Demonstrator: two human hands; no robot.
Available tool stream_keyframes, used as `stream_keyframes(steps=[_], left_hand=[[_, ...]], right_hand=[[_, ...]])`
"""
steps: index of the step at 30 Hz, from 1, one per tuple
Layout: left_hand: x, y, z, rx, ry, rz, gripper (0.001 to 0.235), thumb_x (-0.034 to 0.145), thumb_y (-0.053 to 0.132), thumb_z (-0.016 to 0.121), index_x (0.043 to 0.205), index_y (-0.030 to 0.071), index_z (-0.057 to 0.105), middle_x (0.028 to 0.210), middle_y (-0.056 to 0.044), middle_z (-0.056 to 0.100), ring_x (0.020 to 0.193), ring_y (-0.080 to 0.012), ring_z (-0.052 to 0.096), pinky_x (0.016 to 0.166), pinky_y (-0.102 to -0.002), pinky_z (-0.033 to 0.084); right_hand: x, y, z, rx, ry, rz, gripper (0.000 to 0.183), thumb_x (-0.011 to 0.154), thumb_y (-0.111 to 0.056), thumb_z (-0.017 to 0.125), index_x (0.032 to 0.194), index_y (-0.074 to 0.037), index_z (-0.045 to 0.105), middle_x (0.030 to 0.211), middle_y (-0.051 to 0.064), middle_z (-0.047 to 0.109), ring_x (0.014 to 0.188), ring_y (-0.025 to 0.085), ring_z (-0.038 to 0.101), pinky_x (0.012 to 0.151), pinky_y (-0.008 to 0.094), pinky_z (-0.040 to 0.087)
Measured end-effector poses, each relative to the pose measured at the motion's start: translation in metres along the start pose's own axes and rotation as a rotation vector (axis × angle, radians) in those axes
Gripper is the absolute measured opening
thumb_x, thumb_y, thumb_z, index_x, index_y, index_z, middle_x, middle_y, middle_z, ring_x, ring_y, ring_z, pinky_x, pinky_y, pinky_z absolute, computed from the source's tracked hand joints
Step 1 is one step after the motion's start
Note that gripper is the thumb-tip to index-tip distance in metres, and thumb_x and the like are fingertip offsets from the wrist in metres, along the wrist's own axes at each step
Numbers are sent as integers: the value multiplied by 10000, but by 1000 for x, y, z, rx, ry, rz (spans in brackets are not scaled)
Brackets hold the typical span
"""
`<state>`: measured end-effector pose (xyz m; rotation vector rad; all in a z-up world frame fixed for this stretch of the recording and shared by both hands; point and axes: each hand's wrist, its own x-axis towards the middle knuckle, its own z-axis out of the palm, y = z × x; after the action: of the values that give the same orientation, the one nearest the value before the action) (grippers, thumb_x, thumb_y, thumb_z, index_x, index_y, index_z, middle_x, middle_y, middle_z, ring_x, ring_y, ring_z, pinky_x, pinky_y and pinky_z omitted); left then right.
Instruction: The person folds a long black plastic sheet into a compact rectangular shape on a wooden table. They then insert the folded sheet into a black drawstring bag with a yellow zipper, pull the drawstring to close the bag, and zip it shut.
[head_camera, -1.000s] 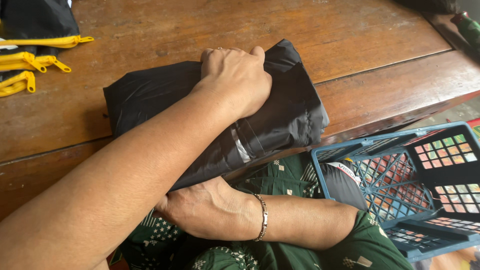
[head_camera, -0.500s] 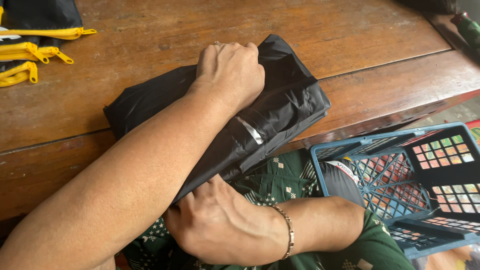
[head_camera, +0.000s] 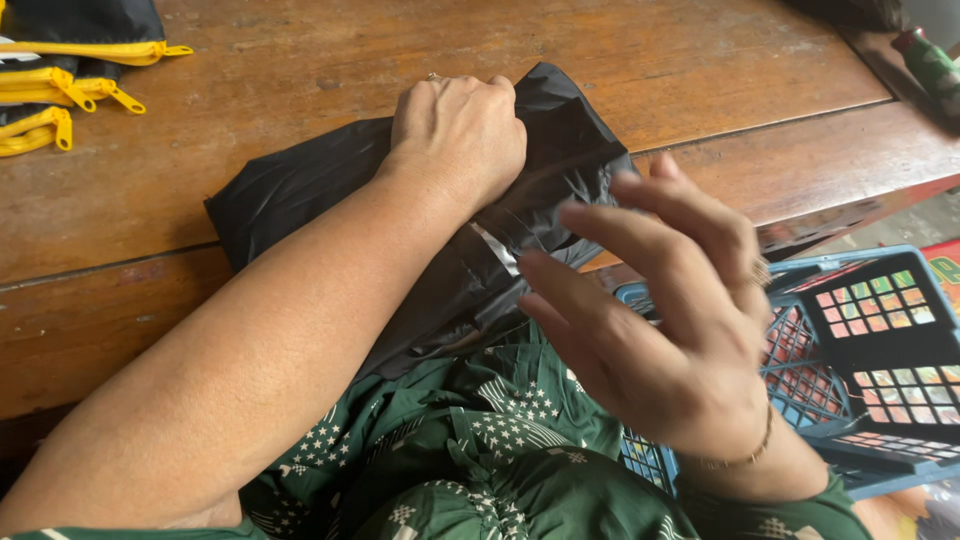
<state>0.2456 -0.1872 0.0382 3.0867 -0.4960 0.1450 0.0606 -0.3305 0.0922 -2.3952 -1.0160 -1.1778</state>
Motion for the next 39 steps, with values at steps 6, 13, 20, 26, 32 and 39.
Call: stream_keyframes(steps=[6,13,20,26,32,39], left_hand=[[-1,1,-4,-28,28,-3,273,942,212,430,1028,140,678,997,-157,757,984,-380,701,851,-483,506],[-10,2,-9,111,-4,77,212,992,183,471,980,135,677,857,-87,718,846,-305,693,751,-437,525],[-6,2,-2,31,53,3,286,1031,283,413,967,145,655,851,-82,740,799,-311,699,747,-447,514],[-8,1,-6,99,-4,68,201,963,132,467,944,142,666,844,-48,701,785,-277,681,715,-439,507],[-1,0,4,-26,101,-27,267,1001,275,443,890,144,647,799,-113,743,770,-339,706,725,-464,502],[1,2,6,-9,103,-74,247,1012,276,444,884,168,625,763,-39,716,709,-284,679,614,-427,488]], right_hand=[[8,18,24,169,-115,-215,154,1041,-13,615,1182,-22,678,1190,219,652,1176,414,610,1126,618,467],[-22,29,39,209,-184,-248,201,1032,-62,517,1125,7,681,1057,158,655,1040,354,664,1040,561,525],[-65,26,51,310,-98,-33,232,1000,-82,673,1229,-47,681,1254,173,646,1232,380,660,1159,570,473],[-74,19,39,126,63,174,483,1095,-320,367,1344,26,594,1504,325,470,1528,582,268,1313,714,220],[-67,39,63,137,-100,51,684,1096,-455,166,1433,2,548,1494,271,539,1444,450,506,1260,560,320],[-77,80,48,-244,101,304,390,1159,-156,466,1174,40,803,1275,207,751,1299,416,626,1197,490,333]])
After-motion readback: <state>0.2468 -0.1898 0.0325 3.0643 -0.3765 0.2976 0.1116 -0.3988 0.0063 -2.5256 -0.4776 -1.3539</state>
